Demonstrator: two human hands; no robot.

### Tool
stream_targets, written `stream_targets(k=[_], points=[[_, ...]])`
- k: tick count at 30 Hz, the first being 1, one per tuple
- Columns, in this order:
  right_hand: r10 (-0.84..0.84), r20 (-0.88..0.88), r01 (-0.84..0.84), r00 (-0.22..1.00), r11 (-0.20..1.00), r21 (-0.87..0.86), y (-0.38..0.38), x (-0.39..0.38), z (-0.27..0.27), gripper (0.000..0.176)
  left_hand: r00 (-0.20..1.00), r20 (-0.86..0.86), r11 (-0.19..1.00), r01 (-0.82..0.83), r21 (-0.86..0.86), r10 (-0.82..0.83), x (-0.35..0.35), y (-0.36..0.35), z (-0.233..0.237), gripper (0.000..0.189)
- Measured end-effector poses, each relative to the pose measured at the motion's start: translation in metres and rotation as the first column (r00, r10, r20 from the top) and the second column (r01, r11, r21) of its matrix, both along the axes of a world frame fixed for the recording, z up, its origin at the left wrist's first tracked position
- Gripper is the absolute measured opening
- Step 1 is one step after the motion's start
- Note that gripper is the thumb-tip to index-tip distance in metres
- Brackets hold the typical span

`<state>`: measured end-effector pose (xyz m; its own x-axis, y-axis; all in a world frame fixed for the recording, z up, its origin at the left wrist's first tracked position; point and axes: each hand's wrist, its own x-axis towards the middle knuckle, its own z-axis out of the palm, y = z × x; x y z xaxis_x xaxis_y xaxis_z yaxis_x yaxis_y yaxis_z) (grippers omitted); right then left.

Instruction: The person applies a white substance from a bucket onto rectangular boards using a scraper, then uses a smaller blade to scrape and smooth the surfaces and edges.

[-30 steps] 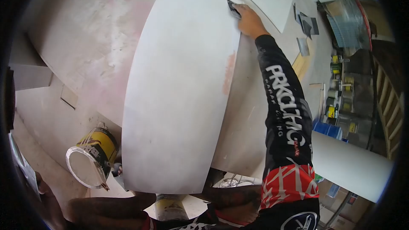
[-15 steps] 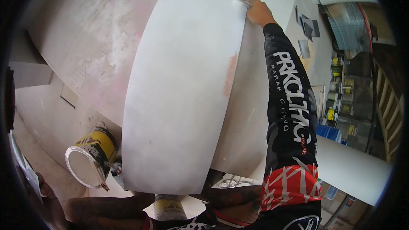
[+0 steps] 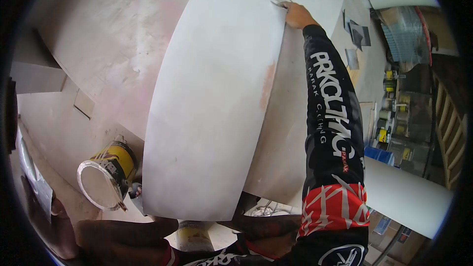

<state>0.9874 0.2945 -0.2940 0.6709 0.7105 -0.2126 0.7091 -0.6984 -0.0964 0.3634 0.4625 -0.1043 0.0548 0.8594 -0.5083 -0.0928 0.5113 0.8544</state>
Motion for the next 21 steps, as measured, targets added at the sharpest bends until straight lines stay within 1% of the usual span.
stream_targets(k=[1,3,5,6,7,9,10,11,13,14,15,17,18,19,20,21], points=[[0.002,0.006,-0.002,1.0,1.0,-0.001,-0.005,0.001,0.0,0.053,0.999,0.031,0.999,0.043,0.02,-0.043,-0.003,0.0,-0.002,0.043],[0.064,-0.035,-0.063,0.997,0.997,0.036,-0.015,-0.003,-0.004,0.052,0.989,0.07,0.989,0.127,0.075,-0.132,-0.001,-0.001,-0.009,0.046],[0.046,-0.045,-0.046,0.998,0.999,0.005,-0.023,-0.019,0.002,0.052,0.975,0.085,0.972,0.192,0.139,-0.205,0.006,-0.005,-0.013,0.05],[0.07,-0.065,-0.072,0.995,0.997,-0.016,-0.029,-0.026,0.002,0.051,0.968,0.103,0.964,0.21,0.16,-0.228,0.008,-0.008,-0.013,0.052],[0.094,-0.085,-0.097,0.992,0.995,-0.036,-0.034,-0.035,0.003,0.051,0.952,0.17,0.961,0.229,0.157,-0.255,0.006,-0.01,-0.01,0.054],[0.058,-0.126,-0.063,0.99,0.997,-0.037,-0.045,-0.067,0.008,0.049,0.828,0.369,0.904,0.415,0.103,-0.422,-0.014,-0.004,-0.004,0.052],[0.087,-0.118,-0.088,0.989,0.996,-0.003,-0.055,-0.072,-0.001,0.048,0.854,0.438,0.948,0.319,-0.016,-0.28,-0.009,-0.007,0.001,0.047],[0.082,-0.147,-0.079,0.986,0.997,0.022,-0.063,-0.084,-0.005,0.048,0.932,0.295,0.977,0.205,0.056,-0.213,0.007,-0.021,0.004,0.04],[0.114,-0.156,-0.111,0.981,0.993,0.027,-0.077,-0.119,0.003,0.046,0.897,0.416,0.981,0.187,-0.046,-0.151,0.0,-0.024,0.006,0.036],[0.113,-0.148,-0.11,0.982,0.993,0.03,-0.083,-0.135,0.004,0.046,0.884,0.44,0.974,0.21,-0.078,-0.156,0.002,-0.027,0.009,0.032],[0.094,-0.163,-0.085,0.982,0.995,0.06,-0.091,-0.153,0.004,0.046,0.893,0.433,0.973,0.195,-0.123,-0.124,0.007,-0.033,0.017,0.03],[0.072,-0.174,-0.057,0.982,0.994,0.091,-0.108,-0.186,-0.001,0.046,0.857,0.469,0.951,0.292,-0.102,-0.212,-0.003,-0.04,0.019,0.027],[0.083,-0.167,-0.064,0.982,0.992,0.112,-0.118,-0.201,-0.004,0.045,0.828,0.512,0.937,0.329,-0.117,-0.227,-0.006,-0.04,0.018,0.027],[0.09,-0.16,-0.069,0.983,0.989,0.134,-0.127,-0.217,-0.004,0.045,0.82,0.52,0.936,0.338,-0.103,-0.239,-0.007,-0.043,0.017,0.026],[0.038,-0.187,-0.018,0.982,0.994,0.111,-0.132,-0.237,-0.001,0.047,0.82,0.514,0.932,0.349,-0.098,-0.253,-0.007,-0.046,0.019,0.025],[0.029,-0.189,-0.007,0.982,0.993,0.115,-0.138,-0.254,0.005,0.047,0.819,0.508,0.928,0.36,-0.091,-0.268,-0.007,-0.05,0.021,0.024]])
